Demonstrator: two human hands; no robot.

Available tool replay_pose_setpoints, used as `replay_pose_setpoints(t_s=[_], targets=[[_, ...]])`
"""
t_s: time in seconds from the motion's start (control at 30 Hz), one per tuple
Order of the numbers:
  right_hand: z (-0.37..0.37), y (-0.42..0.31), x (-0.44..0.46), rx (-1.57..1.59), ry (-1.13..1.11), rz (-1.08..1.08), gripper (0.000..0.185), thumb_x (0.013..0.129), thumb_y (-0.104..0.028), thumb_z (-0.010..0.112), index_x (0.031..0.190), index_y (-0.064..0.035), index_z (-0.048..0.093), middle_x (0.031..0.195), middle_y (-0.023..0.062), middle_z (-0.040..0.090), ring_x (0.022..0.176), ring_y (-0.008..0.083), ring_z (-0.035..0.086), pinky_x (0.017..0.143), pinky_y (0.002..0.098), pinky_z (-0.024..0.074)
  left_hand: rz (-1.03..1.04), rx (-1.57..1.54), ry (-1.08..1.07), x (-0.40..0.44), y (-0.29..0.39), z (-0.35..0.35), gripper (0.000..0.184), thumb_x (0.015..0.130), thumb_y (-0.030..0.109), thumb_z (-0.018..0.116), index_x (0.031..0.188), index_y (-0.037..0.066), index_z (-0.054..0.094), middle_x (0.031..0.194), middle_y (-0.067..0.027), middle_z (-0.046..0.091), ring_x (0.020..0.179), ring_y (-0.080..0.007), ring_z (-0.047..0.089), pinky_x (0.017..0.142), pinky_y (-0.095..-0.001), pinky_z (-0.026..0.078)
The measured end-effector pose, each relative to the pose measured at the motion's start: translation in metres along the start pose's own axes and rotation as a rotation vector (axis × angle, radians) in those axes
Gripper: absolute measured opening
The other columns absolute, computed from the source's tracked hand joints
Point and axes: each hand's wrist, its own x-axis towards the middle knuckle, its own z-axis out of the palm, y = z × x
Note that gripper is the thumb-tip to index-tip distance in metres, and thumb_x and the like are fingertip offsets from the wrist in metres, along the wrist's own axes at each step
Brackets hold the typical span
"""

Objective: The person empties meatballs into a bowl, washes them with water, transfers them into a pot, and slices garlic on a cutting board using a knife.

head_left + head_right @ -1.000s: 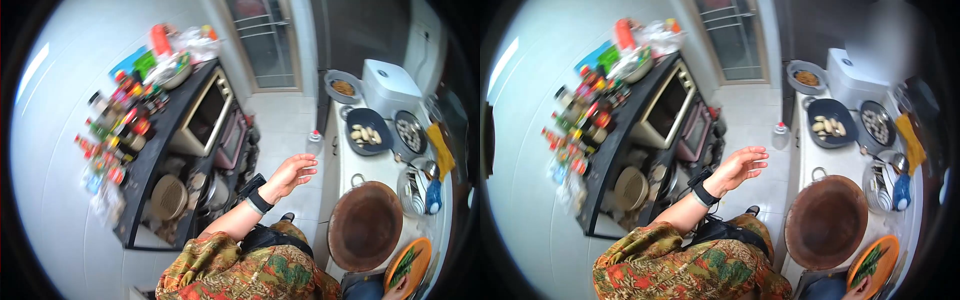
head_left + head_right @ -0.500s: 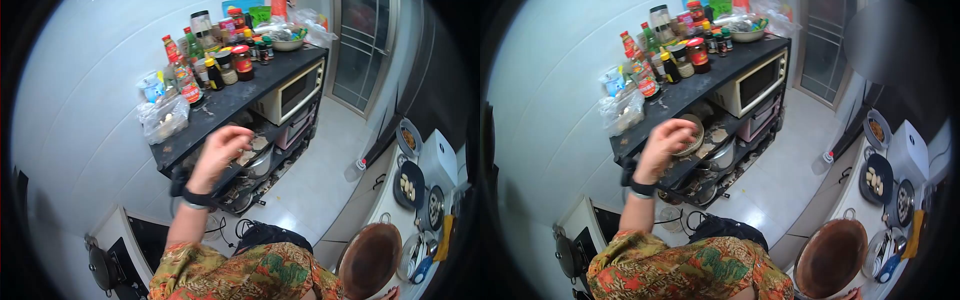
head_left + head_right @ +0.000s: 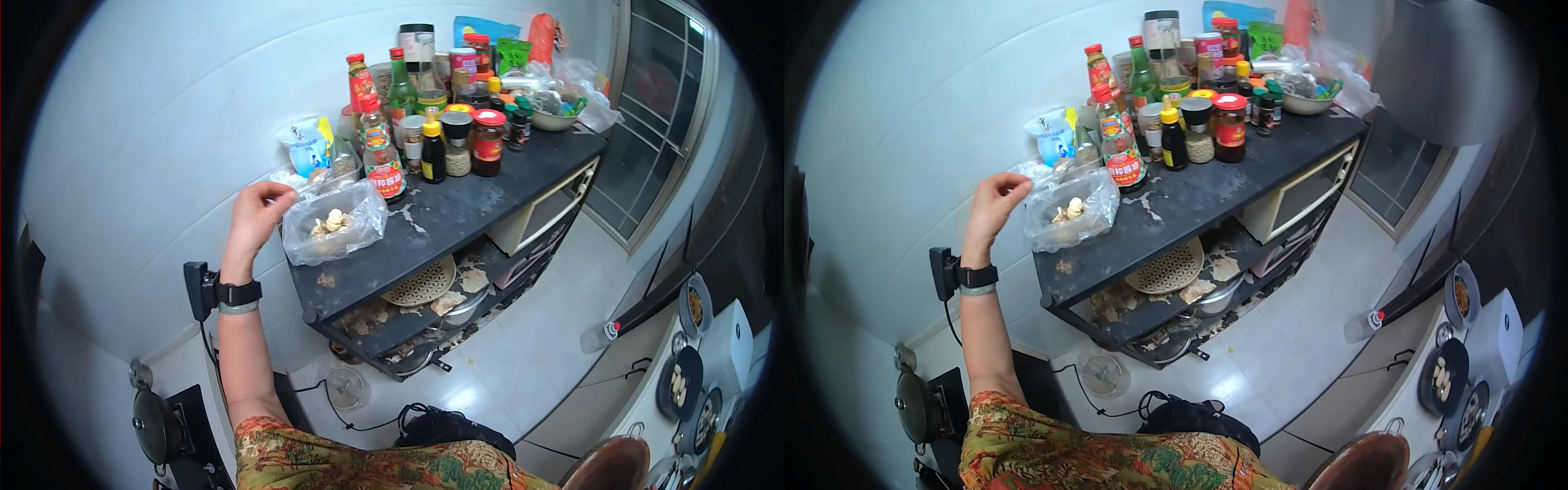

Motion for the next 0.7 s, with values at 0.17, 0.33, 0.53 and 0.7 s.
replay_pose_setpoints(t_s=[0.17, 0.33, 0.53, 0.7], targets=[[0.025, -0.051, 0.027, 0.044, -0.049, -0.096, 0.028, 0.085, -0.018, 0.068, 0.098, 0.0064, 0.066, 0.092, 0.0191, 0.068, 0.083, 0.0293, 0.065, 0.080, 0.0350, 0.0519, -0.017, 0.253, -0.279, 0.019, 0.006, 0.037, 0.031, 0.071, 0.021, 0.075, 0.088, -0.004, 0.069, 0.076, -0.0139, 0.067, 0.071, -0.0215, 0.065, 0.065, -0.0327, 0.050], [0.043, -0.077, 0.027, 0.117, -0.110, -0.068, 0.027, 0.086, -0.017, 0.066, 0.099, 0.0061, 0.066, 0.093, 0.0182, 0.067, 0.084, 0.0280, 0.064, 0.081, 0.0342, 0.0512, -0.069, 0.356, -0.412, 0.032, -0.001, 0.056, 0.035, 0.064, 0.023, 0.079, 0.085, -0.004, 0.068, 0.075, -0.0140, 0.066, 0.070, -0.0228, 0.065, 0.064, -0.0330, 0.050], [0.053, -0.101, 0.026, 0.164, -0.142, -0.031, 0.026, 0.087, -0.017, 0.065, 0.100, 0.0057, 0.065, 0.094, 0.0172, 0.067, 0.086, 0.0265, 0.063, 0.081, 0.0333, 0.0504, 0.025, 0.398, -0.407, 0.031, -0.004, 0.060, 0.038, 0.060, 0.024, 0.080, 0.087, -0.001, 0.069, 0.075, -0.0145, 0.066, 0.071, -0.0274, 0.065, 0.065, -0.0357, 0.050], [0.058, -0.112, 0.029, 0.194, -0.170, -0.037, 0.025, 0.088, -0.016, 0.063, 0.101, 0.0054, 0.064, 0.095, 0.0163, 0.066, 0.087, 0.0253, 0.062, 0.082, 0.0325, 0.0497, -0.059, 0.363, -0.194, -0.011, 0.015, 0.035, 0.051, 0.062, 0.027, 0.081, 0.104, 0.002, 0.065, 0.087, -0.0150, 0.066, 0.084, -0.0301, 0.063, 0.074, -0.0375, 0.049]])
